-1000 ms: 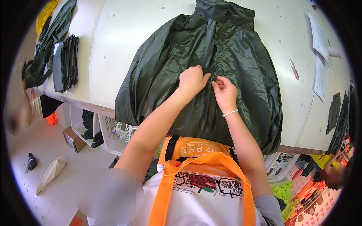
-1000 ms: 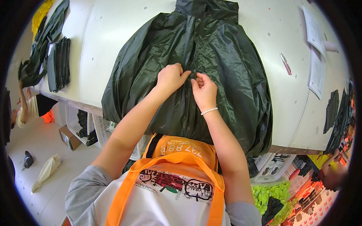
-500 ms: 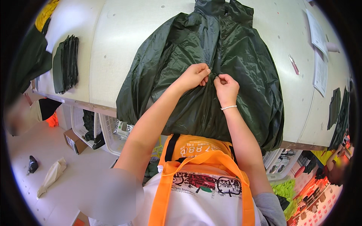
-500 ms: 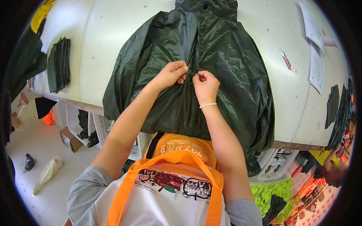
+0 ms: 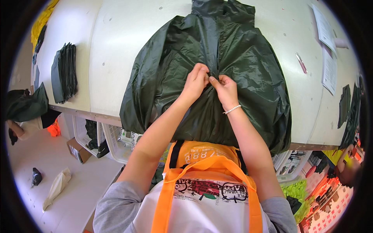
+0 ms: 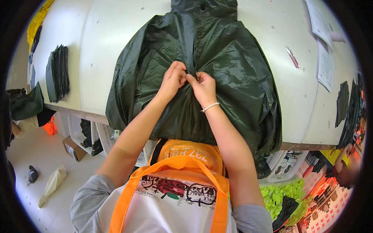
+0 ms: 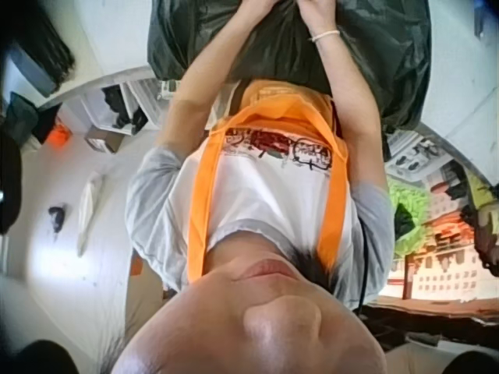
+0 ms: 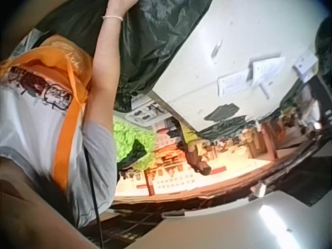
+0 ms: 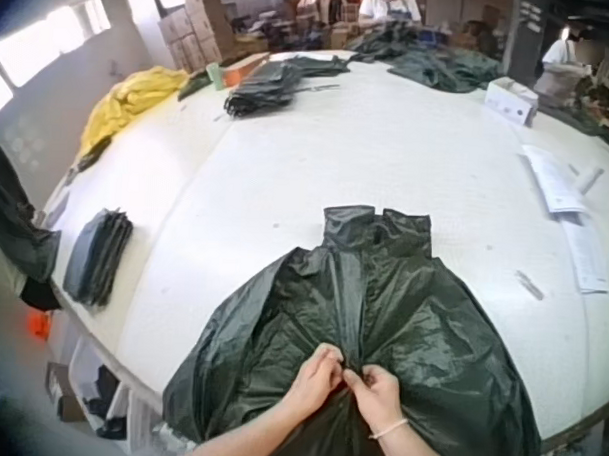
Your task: The person folds a dark green jacket on a white table. They smooth the fabric, fold the sleeves inward, and fold the jacket in half. The person then uses a small blade to cut a tag or thread near the collar before continuing to fold and smooth the jacket.
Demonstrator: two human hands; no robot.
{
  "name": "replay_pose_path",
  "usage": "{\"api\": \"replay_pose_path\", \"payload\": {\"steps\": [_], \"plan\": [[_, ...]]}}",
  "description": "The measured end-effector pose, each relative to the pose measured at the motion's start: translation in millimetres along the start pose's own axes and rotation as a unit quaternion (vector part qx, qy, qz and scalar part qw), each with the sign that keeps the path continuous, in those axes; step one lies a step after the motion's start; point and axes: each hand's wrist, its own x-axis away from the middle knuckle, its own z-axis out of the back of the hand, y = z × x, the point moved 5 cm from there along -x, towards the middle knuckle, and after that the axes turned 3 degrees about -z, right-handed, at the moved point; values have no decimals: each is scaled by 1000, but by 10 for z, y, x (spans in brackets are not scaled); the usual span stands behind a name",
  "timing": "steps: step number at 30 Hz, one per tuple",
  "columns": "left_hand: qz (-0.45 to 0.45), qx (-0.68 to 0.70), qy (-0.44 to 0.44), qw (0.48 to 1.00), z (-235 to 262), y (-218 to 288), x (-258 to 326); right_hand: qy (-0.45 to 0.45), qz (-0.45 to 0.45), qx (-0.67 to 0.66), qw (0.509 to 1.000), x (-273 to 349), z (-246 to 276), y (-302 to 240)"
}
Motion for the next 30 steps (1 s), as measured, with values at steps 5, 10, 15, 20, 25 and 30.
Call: {"api": "replay_pose_path", "payload": {"steps": [5,10,15,20,25,30], "plan": [[-150,-345,108,920,130,391,245,9,6,102,995,14,49,-82],[-283,-568,107,765,403,735,714,-70,27,165,983,-242,664,-969],[-225,-653,97,717,561,624,1008,226,157,572,773,-1326,2724,-879],[-172,-652,104,731,737,513,1154,246,128,644,713,-1337,3714,-617],[-143,-623,114,761,931,546,1059,331,51,633,698,-1014,4997,-417],[-97,-635,184,744,1078,650,1232,173,176,504,828,84,2786,-1139]]}}
